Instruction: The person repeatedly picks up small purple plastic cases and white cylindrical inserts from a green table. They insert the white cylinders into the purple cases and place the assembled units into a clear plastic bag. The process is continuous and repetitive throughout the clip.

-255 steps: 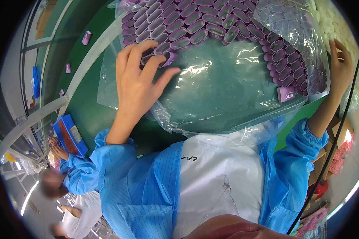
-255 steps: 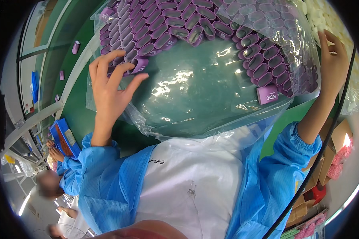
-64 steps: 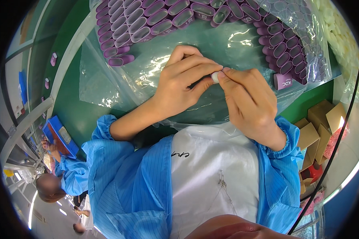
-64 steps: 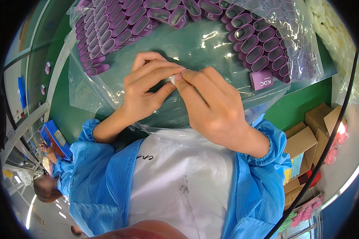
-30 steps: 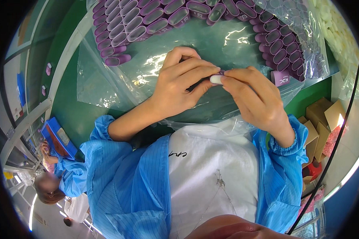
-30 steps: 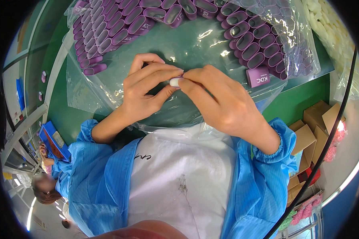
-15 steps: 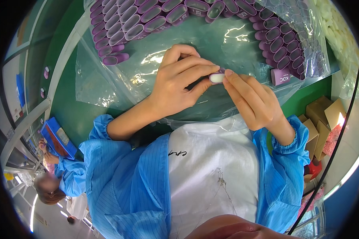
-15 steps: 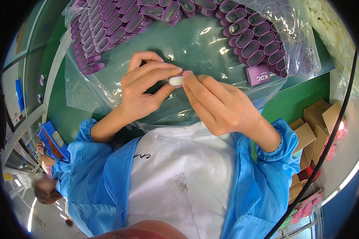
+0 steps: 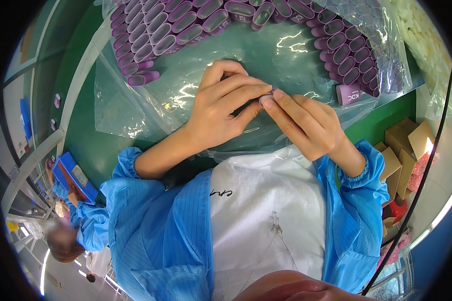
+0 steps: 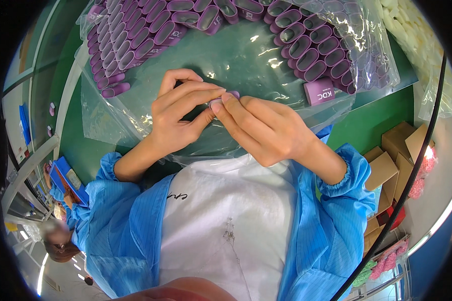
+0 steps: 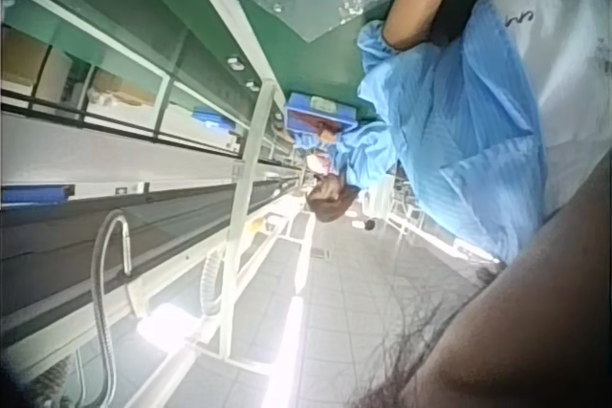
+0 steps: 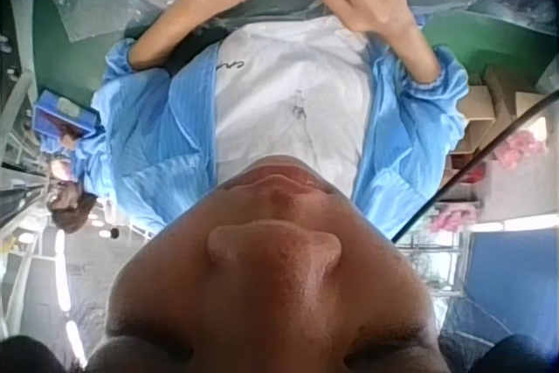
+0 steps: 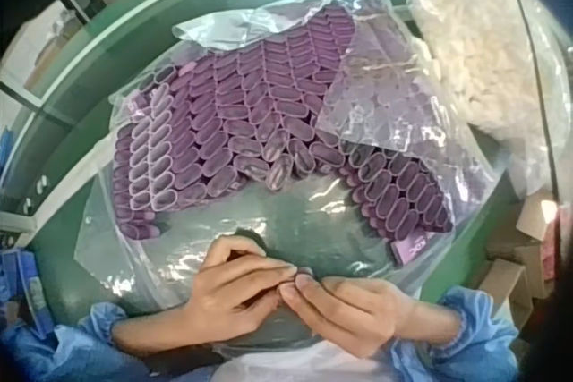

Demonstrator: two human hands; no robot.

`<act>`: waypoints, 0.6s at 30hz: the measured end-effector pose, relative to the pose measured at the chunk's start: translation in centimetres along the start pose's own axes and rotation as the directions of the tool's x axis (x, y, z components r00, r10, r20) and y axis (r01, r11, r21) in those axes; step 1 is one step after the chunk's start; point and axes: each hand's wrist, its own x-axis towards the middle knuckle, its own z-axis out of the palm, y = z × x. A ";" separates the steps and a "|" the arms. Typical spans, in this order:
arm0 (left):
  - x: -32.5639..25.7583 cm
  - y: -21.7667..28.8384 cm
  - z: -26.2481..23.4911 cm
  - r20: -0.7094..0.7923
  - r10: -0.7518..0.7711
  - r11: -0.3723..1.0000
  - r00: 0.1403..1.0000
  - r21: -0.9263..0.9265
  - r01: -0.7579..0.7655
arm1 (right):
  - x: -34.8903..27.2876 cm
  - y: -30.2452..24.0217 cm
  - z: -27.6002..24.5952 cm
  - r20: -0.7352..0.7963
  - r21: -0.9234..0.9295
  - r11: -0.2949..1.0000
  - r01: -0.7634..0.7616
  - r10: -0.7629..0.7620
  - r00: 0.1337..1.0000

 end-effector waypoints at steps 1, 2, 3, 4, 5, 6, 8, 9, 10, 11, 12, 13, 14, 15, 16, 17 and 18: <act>0.0 0.0 0.2 0.001 -0.004 1.000 1.000 -0.003 0.004 | -0.2 0.1 0.0 0.000 0.001 1.000 -0.011 0.011 1.000; 0.0 0.0 0.3 0.001 -0.008 1.000 1.000 -0.005 0.008 | -0.4 0.1 -0.1 0.000 0.002 1.000 -0.023 0.023 1.000; 0.1 0.0 0.4 0.008 -0.010 1.000 1.000 -0.006 0.010 | -0.5 0.1 -0.2 -0.001 0.003 0.999 -0.034 0.034 0.999; 0.3 0.0 0.3 0.015 -0.004 1.000 1.000 -0.012 0.004 | -0.4 0.2 -0.5 0.017 0.050 0.998 -0.048 0.047 0.999; 0.4 0.0 0.2 0.023 0.003 1.000 1.000 -0.017 -0.002 | -0.2 0.2 -0.8 0.034 0.095 0.994 -0.063 0.060 0.998; 0.2 0.4 -0.5 0.040 -0.033 0.999 0.999 0.010 0.033 | 0.1 0.3 -1.2 0.052 0.139 0.987 -0.078 0.072 0.996; 0.4 1.4 -2.1 0.054 -0.067 0.997 0.996 0.041 0.065 | 1.0 1.8 -2.9 -0.071 0.175 0.976 -0.130 0.145 0.987; 0.8 2.0 -3.9 0.052 -0.097 0.992 0.994 0.082 0.092 | 1.3 2.5 -4.0 -0.131 0.192 0.969 -0.158 0.184 0.974; 1.3 1.9 -5.9 0.013 -0.072 0.983 0.997 0.171 0.069 | 0.8 3.9 -4.9 -0.254 0.062 0.976 -0.207 0.216 0.943; 2.0 1.4 -7.6 -0.084 -0.062 0.964 0.994 0.252 0.082 | 0.7 5.5 -6.4 -0.293 -0.107 0.952 -0.288 0.247 0.924; 1.4 0.4 -9.6 -0.281 -0.161 0.915 0.946 0.315 0.250 | 0.1 7.9 -7.8 -0.327 -0.245 0.904 -0.350 0.263 0.908; 1.7 -1.9 -13.2 -0.290 -0.073 0.848 0.954 0.486 0.212 | 0.0 8.4 -9.3 -0.343 -0.302 0.691 -0.657 0.565 0.751; 2.0 -3.3 -17.4 -0.265 -0.128 0.729 0.956 0.628 0.272 | -1.0 11.3 -10.9 -0.355 -0.340 0.615 -0.711 0.616 0.703; 2.5 -6.2 -21.1 -0.237 -0.178 0.619 0.955 0.728 0.296 | -2.4 14.3 -13.3 -0.378 -0.411 0.506 -0.759 0.663 0.646; 2.2 -10.2 -24.1 -0.213 -0.225 0.733 0.951 0.606 0.309 | -3.8 16.5 -15.1 -0.336 -0.537 0.392 -0.747 0.712 0.616; 1.7 -13.8 -27.0 -0.191 -0.273 0.811 0.943 0.481 0.332 | -4.5 18.8 -16.1 -0.296 -0.640 0.293 -0.710 0.759 0.580; 0.9 -17.0 -29.8 -0.117 -0.344 0.809 0.932 0.467 0.358 | -4.5 20.7 -15.9 -0.276 -0.633 0.311 -0.708 0.765 0.582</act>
